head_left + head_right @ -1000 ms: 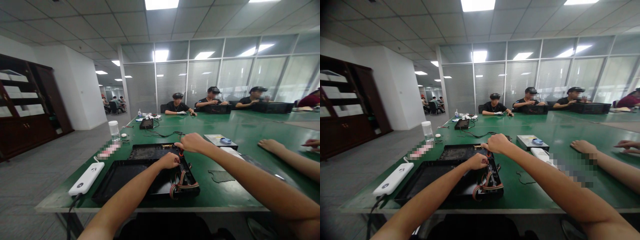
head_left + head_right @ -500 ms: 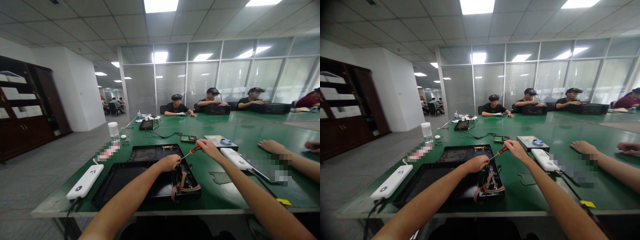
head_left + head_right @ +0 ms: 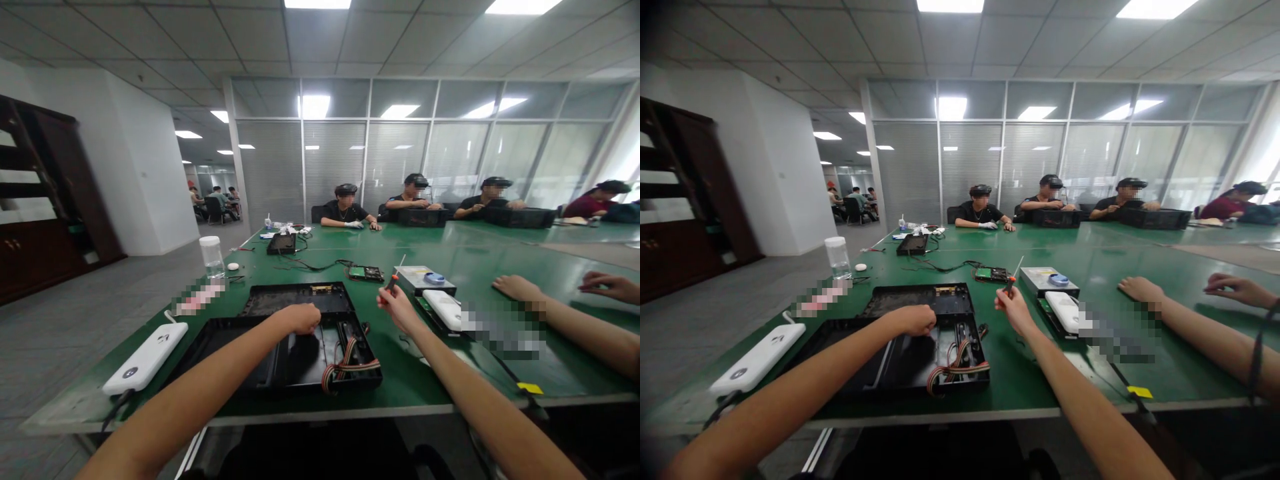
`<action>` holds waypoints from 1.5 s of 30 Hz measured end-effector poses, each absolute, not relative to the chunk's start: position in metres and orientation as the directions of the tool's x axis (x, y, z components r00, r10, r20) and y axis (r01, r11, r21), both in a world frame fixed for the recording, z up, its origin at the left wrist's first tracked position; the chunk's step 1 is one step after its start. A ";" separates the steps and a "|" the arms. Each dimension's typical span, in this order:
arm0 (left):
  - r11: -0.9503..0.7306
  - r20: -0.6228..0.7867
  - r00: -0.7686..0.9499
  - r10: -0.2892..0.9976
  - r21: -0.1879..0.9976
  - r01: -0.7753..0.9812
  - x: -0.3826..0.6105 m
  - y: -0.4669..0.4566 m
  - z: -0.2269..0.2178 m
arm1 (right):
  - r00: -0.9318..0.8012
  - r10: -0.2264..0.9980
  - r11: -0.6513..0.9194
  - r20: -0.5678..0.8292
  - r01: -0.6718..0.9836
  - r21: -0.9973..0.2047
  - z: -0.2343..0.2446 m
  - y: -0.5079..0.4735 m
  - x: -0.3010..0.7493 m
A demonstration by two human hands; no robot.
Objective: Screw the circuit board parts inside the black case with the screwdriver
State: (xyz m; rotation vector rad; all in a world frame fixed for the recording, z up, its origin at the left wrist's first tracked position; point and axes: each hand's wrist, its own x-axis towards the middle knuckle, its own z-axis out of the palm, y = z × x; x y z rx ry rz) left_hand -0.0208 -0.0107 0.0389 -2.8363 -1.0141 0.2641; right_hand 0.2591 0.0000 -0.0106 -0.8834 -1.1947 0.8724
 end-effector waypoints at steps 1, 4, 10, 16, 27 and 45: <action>-0.788 -0.095 0.785 0.612 -0.165 0.594 -0.024 -0.012 0.038 | 0.115 0.898 0.422 0.424 0.041 -0.906 -0.008 -0.007 0.254; -0.835 0.001 0.842 0.540 -0.124 0.536 -0.035 -0.012 0.040 | -0.081 0.824 0.536 0.561 0.433 -0.725 0.003 -0.040 0.236; -0.710 0.219 0.701 0.679 -0.047 0.702 -0.066 0.007 0.051 | -0.751 0.587 0.795 0.302 0.604 -0.044 0.011 -0.134 0.203; -0.618 -0.027 0.624 0.781 0.107 0.779 -0.083 0.048 0.026 | -0.689 0.661 0.690 0.297 0.714 0.119 0.003 -0.176 0.214; -0.832 -0.138 0.821 0.554 -0.117 0.542 -0.060 0.060 0.024 | -0.492 0.781 0.494 0.384 0.863 0.102 -0.009 -0.167 0.224; -0.845 0.167 0.868 0.467 -0.204 0.494 -0.091 -0.015 0.118 | -0.460 0.835 0.436 0.302 0.888 0.147 0.002 -0.063 0.197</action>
